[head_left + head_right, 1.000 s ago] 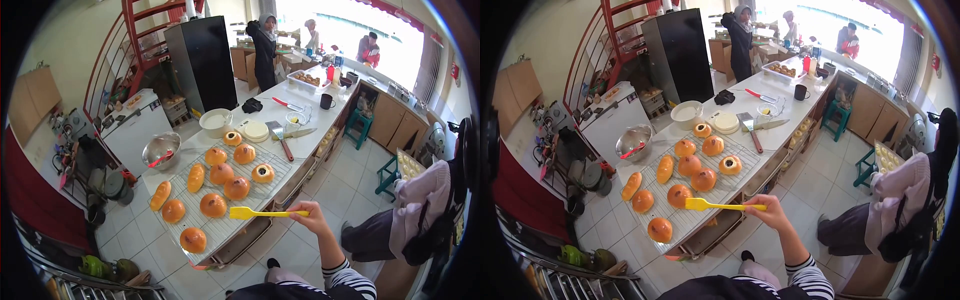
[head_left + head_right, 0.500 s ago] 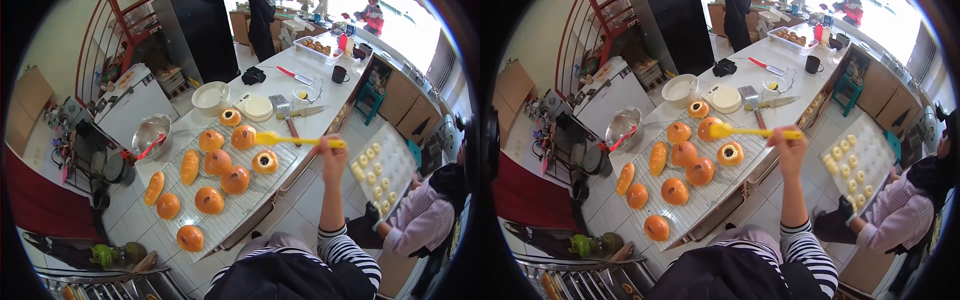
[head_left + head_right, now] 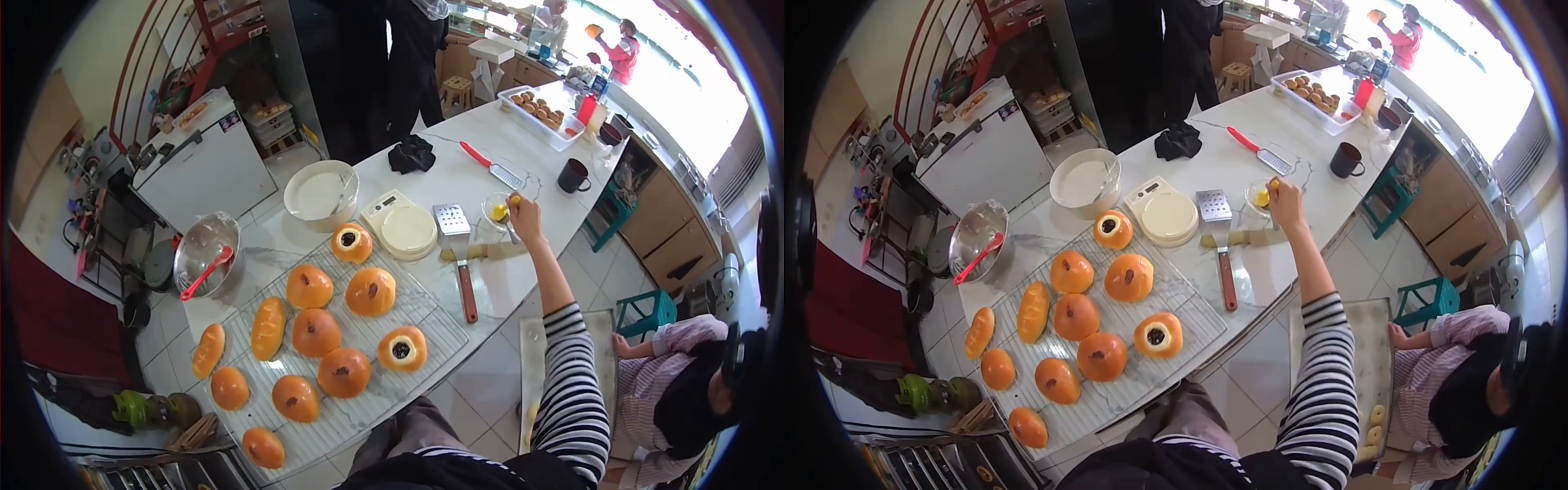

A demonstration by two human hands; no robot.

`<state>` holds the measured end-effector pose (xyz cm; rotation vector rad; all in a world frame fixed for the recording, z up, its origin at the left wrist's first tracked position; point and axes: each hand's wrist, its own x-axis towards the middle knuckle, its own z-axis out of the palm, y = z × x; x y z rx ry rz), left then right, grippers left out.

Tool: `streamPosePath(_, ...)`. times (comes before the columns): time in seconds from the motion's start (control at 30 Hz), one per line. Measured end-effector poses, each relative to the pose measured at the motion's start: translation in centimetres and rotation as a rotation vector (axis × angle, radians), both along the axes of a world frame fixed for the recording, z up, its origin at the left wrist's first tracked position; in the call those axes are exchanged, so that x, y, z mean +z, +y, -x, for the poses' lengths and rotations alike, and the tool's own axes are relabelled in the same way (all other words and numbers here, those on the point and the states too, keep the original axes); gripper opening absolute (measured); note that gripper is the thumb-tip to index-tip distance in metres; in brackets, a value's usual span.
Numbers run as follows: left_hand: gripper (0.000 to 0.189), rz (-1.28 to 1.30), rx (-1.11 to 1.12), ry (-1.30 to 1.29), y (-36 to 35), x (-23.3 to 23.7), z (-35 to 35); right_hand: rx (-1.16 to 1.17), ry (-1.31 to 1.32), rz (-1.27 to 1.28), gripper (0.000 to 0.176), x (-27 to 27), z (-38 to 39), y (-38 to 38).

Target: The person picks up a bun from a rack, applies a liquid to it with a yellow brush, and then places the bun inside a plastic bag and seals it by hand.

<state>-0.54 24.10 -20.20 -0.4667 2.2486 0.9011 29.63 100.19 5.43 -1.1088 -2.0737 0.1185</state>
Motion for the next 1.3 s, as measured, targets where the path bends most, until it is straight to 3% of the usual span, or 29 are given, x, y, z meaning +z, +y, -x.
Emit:
streamPosePath(0.1, 0.041, 0.054, 0.032, 0.032, -0.3, 1.1, -0.4, 0.086, 0.036, 0.019, 0.012, 1.8, -0.2, -0.9)
streamPosePath(0.17, 0.041, 0.078, 0.065, 0.058, -0.8, 1.9, -0.5, -0.024, 0.013, 0.155, 0.014, 3.9, -0.2, -1.8)
streamPosePath(0.27, 0.041, 0.117, 0.112, 0.108, -3.4, 3.4, -0.4, 0.049, -0.005, 0.049, 0.012, -0.3, -1.3, 0.8)
streamPosePath(0.3, 0.041, 0.136, 0.127, 0.125, -4.8, 3.9, -0.4, 0.042, -0.015, 0.12, 0.011, -0.1, -1.5, 0.8)
streamPosePath(0.4, 0.041, 0.236, 0.149, 0.202, -12.3, 5.5, -2.7, 0.002, -0.044, -0.017, 0.009, -1.5, -3.8, 3.1)
streamPosePath(0.47, 0.04, 0.371, 0.142, 0.235, -17.4, 5.9, -5.1, 0.24, 0.119, -0.034, 0.017, -5.7, -5.7, 7.6)
streamPosePath(0.5, 0.04, 0.447, 0.153, 0.235, -19.8, 6.1, -6.1, 0.23, 0.096, 0.108, 0.014, -6.7, -6.1, 8.2)
streamPosePath(0.53, 0.04, 0.526, 0.173, 0.208, -21.5, 6.9, -5.2, 0.153, -0.206, -0.042, 0.012, -9.3, -7.2, 11.5)
streamPosePath(0.6, 0.04, 0.62, 0.285, 0.138, -23.0, 7.9, -1.8, -0.054, -0.804, -0.251, 0.019, -8.3, -6.3, 11.7)
streamPosePath(0.63, 0.048, 0.634, 0.247, 0.258, -18.9, 14.2, -1.4, -0.053, -0.565, -0.465, 0.02, -9.9, -6.9, 13.9)
streamPosePath(0.67, 0.058, 0.659, 0.372, 0.141, -18.7, 14.4, 0.3, -0.08, -0.312, -0.649, 0.03, -9.9, -7.0, 15.5)
streamPosePath(0.7, 0.064, 0.491, 0.437, -0.069, -19.2, 15.9, 1.8, 0.014, -0.004, -0.395, 0.025, -8.1, -5.6, 12.3)
streamPosePath(0.77, 0.062, 0.538, 0.435, -0.133, -20.5, 15.0, 3.1, -0.184, -0.342, -0.612, 0.024, -8.2, -4.1, 11.2)
streamPosePath(0.97, 0.067, 0.605, 0.431, -0.063, -21.9, 15.0, 0.9, -0.12, -0.184, -0.707, 0.025, -9.3, -3.2, 9.5)
streamPosePath(1.0, 0.068, 0.62, 0.279, -0.071, -21.9, 15.5, 0.3, -0.169, -0.296, -0.77, 0.023, -9.7, -3.3, 9.7)
streamPosePath(1.03, 0.069, 0.643, 0.25, -0.032, -23.4, 13.9, 0.1, -0.187, -0.3, -0.77, 0.023, -10.2, -3.2, 9.7)
streamPosePath(1.1, 0.063, 0.628, 0.194, -0.029, -29.4, 5.7, 0.3, -0.428, -0.49, -0.587, 0.022, -9.3, -3.3, 8.6)
streamPosePath(1.3, 0.059, 0.591, 0.282, -0.191, -24.8, 10.3, -3.0, -0.493, -0.381, -0.547, 0.022, -7.8, -4.2, 7.3)
